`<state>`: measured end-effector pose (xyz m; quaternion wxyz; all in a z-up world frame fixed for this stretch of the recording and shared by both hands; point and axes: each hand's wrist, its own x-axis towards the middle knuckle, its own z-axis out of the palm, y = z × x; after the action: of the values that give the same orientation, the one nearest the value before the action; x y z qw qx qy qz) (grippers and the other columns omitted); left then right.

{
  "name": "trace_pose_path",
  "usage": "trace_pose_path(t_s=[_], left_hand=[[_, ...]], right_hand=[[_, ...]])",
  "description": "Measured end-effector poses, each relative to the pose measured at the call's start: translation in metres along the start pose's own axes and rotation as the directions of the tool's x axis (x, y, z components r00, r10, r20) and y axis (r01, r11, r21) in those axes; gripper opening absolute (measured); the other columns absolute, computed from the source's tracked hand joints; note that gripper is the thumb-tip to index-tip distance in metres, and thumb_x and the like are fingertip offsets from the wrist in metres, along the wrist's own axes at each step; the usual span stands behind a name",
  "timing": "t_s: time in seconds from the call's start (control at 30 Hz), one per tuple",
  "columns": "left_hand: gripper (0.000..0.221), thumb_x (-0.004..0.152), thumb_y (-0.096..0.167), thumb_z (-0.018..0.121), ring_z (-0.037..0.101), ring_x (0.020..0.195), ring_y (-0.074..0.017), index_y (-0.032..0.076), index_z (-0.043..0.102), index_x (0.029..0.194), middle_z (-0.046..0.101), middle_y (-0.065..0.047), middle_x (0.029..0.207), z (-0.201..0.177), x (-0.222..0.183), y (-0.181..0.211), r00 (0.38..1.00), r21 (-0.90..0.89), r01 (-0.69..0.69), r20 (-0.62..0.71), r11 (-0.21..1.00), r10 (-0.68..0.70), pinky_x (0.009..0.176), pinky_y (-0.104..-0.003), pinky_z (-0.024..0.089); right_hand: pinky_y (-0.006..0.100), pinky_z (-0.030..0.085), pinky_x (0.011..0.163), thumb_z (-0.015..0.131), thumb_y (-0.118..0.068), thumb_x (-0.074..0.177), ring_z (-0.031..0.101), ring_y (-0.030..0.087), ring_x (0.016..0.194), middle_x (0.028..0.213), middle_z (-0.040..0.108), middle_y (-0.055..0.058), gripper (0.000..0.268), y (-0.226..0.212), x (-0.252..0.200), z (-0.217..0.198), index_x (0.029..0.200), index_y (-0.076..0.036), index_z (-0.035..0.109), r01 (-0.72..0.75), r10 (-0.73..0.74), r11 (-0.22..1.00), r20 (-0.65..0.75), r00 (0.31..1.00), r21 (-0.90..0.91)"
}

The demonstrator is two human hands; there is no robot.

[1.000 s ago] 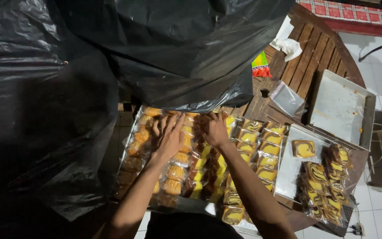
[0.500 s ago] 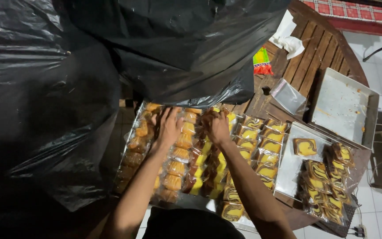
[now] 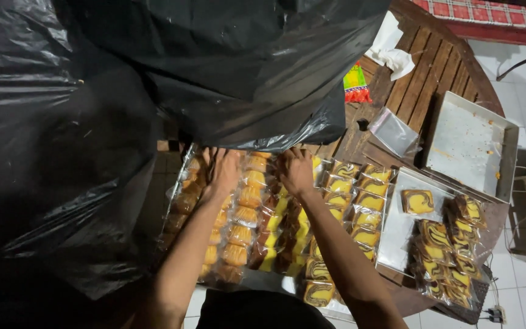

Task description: The person arranges individually wrapped marbled cakes and sponge cakes into a large metal tray by hand.

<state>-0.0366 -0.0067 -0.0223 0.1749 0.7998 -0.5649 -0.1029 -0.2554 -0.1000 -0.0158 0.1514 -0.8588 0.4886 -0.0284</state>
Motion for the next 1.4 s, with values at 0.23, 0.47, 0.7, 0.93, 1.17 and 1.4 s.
trace_pose_path(t_s=[0.23,0.47,0.7,0.93,1.17,1.4], left_hand=[[0.034,0.102,0.026,0.053,0.036,0.149,-0.017,0.021,0.065,0.133,0.053,-0.002,0.155,0.013,0.001,-0.016,0.999,0.155,-0.037,-0.001,0.987,0.038,0.124,-0.051,0.014],[0.036,0.102,0.023,0.054,0.034,0.152,-0.0174,0.015,0.066,0.135,0.052,-0.002,0.157,0.056,-0.002,-0.026,0.997,0.069,-0.072,-0.025,0.995,0.074,0.121,-0.056,0.012],[0.037,0.102,0.024,0.057,0.034,0.151,-0.0241,0.015,0.065,0.137,0.049,-0.007,0.159,0.07,-0.005,-0.032,0.994,0.035,-0.065,-0.084,0.997,0.068,0.119,-0.056,0.016],[0.036,0.092,0.023,0.065,0.046,0.134,-0.025,0.022,0.066,0.128,0.055,-0.001,0.144,-0.018,-0.044,-0.018,0.968,-0.019,-0.031,-0.249,0.999,0.025,0.111,-0.053,0.025],[0.049,0.084,0.034,0.068,0.047,0.13,-0.0271,0.029,0.062,0.131,0.052,0.002,0.142,-0.045,-0.111,-0.025,0.949,-0.081,0.1,-0.29,0.992,-0.12,0.1,-0.051,0.035],[0.066,0.079,0.03,0.073,0.036,0.149,-0.0353,0.016,0.056,0.142,0.042,-0.009,0.159,-0.108,-0.193,0.001,0.937,-0.07,0.232,-0.253,0.97,-0.242,0.108,-0.058,0.035]], right_hand=[[0.046,0.046,0.102,0.08,-0.037,0.072,0.048,0.037,0.126,0.131,0.062,0.007,0.059,-0.001,0.017,0.011,0.123,-0.011,0.068,-0.019,0.027,0.99,0.059,0.998,-0.14],[0.052,0.034,0.108,0.073,-0.035,0.079,0.039,0.039,0.137,0.123,0.069,0.01,0.045,-0.019,0.006,-0.01,0.116,-0.009,0.074,0.05,-0.014,0.943,0.111,0.994,-0.33],[0.058,0.028,0.113,0.07,-0.036,0.086,0.032,0.042,0.143,0.126,0.072,0.007,0.04,-0.021,0.007,-0.008,0.119,-0.014,0.074,0.045,0.004,0.953,0.16,0.987,-0.301],[0.063,0.018,0.117,0.075,-0.043,0.077,0.029,0.044,0.145,0.136,0.066,0.006,0.062,0.009,0.018,0.057,0.131,-0.015,0.067,0.066,-0.043,0.947,0.078,0.996,-0.316],[0.062,0.017,0.118,0.055,-0.038,0.088,0.03,0.04,0.147,0.143,0.061,0.004,0.053,0.023,0.007,0.052,0.136,-0.017,0.064,0.101,-0.107,0.958,-0.007,0.994,-0.268],[0.062,0.033,0.117,0.063,-0.019,0.097,0.04,0.053,0.139,0.153,0.047,0.029,0.056,-0.086,-0.078,-0.082,0.145,0.006,0.049,0.142,-0.062,0.906,-0.207,0.976,0.398]])
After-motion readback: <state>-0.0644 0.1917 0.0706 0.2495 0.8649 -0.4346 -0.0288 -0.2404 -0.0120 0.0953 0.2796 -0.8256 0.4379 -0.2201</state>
